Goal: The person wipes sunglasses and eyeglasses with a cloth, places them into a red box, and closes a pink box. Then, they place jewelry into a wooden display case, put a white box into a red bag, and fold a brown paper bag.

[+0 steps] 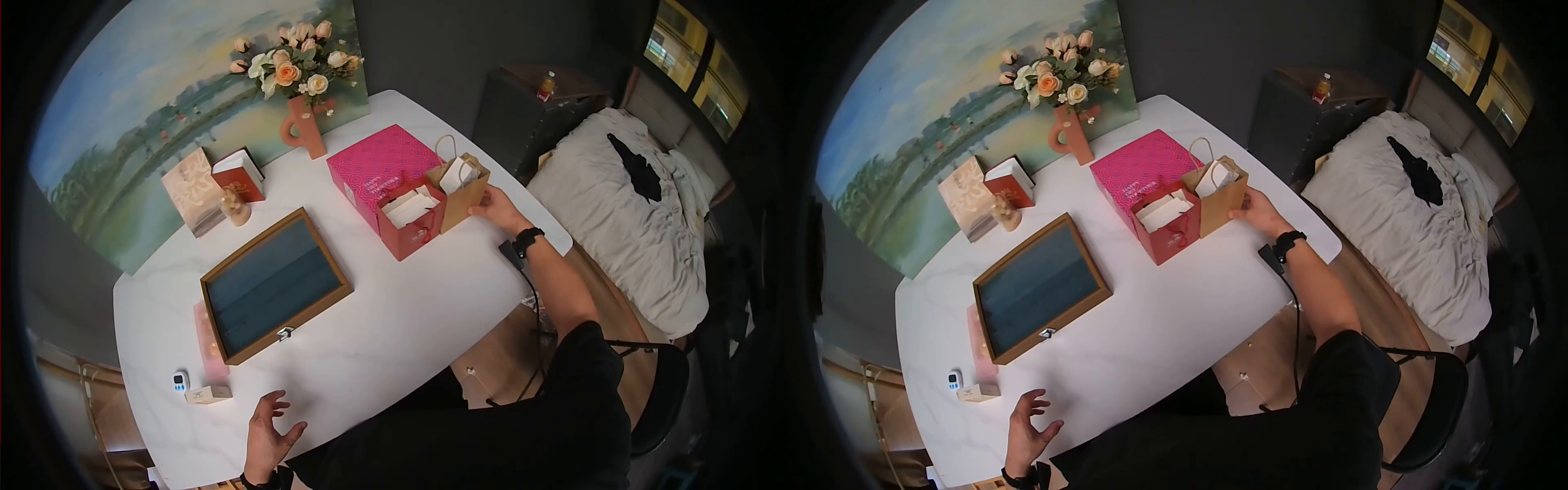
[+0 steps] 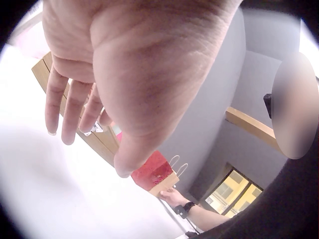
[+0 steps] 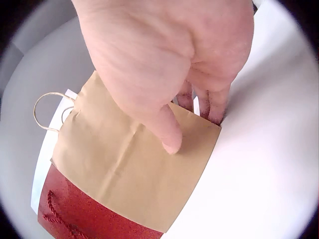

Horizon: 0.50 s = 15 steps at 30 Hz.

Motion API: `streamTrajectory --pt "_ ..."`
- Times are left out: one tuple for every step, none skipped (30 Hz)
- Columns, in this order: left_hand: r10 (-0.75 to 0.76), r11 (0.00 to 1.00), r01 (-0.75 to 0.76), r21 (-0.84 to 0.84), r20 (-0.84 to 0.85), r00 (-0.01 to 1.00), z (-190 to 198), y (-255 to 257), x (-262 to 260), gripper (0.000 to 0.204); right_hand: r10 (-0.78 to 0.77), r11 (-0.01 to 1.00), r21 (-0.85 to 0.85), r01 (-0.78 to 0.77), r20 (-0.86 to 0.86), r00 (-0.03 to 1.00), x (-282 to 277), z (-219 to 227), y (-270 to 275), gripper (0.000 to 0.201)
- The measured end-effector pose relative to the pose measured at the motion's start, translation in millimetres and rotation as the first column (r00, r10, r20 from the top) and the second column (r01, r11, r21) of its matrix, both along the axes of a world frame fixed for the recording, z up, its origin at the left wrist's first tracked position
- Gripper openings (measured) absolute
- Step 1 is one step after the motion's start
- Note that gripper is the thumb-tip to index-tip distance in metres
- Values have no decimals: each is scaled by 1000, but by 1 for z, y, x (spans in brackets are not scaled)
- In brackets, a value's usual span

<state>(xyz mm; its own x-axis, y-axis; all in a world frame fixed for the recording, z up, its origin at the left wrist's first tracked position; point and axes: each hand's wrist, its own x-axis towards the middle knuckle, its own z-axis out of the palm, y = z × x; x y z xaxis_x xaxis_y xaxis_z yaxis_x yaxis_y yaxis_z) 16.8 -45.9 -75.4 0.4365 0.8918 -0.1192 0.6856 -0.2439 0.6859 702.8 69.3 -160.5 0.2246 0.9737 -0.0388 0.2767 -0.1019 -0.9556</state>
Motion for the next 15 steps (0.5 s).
streamTrajectory --pt "0 1000 0 -1 2 1000 0 -1 0 74 1 999 44 -1 -14 1000 -2 -3 2 59" --pt "0 1000 0 -4 4 1000 0 -2 -1 74 4 996 87 -1 -28 1000 -3 -6 2 57" --pt "5 1000 -5 -8 5 1000 -1 -2 -3 74 9 996 84 -7 -28 1000 -5 -5 0 57" --pt "6 1000 -6 -26 -23 1000 -1 -2 -4 73 -14 997 79 13 12 1000 -7 -3 -2 53" --pt "13 999 -15 -42 -51 999 -1 -3 -6 73 -30 997 78 26 51 998 -11 -1 0 50" --pt "51 998 -53 -37 -58 997 -2 -2 -6 73 -55 995 85 44 124 991 -2 -13 1 49" --pt "-3 999 2 -35 -35 999 -5 0 -4 71 -48 995 98 30 185 982 6 -22 5 48" --pt "-35 999 34 -32 -27 999 -5 -1 -9 70 40 977 205 -52 62 997 20 -44 9 43" --pt "-50 998 50 -26 -33 998 -6 0 -9 68 20 992 118 -30 87 996 12 -30 4 41" --pt "-52 999 52 -12 -16 999 -11 -1 -12 67 1 996 91 -12 122 992 17 -34 4 39" --pt "-80 996 80 29 -4 997 -14 0 -16 66 35 982 183 -51 93 995 15 -31 2 40" --pt "-78 996 78 51 -3 997 -15 -1 -16 63 -2 986 167 -15 101 995 21 -35 1 44" --pt "-60 996 60 71 -1 998 -12 -2 -17 60 43 986 157 -56 89 995 41 -47 3 54" --pt "-64 994 63 92 7 998 -11 -2 -18 57 -22 982 187 12 51 998 45 -52 2 58" --pt "-30 996 30 87 3 1000 -11 1 -24 57 -105 973 207 99 18 994 51 -59 -4 61"
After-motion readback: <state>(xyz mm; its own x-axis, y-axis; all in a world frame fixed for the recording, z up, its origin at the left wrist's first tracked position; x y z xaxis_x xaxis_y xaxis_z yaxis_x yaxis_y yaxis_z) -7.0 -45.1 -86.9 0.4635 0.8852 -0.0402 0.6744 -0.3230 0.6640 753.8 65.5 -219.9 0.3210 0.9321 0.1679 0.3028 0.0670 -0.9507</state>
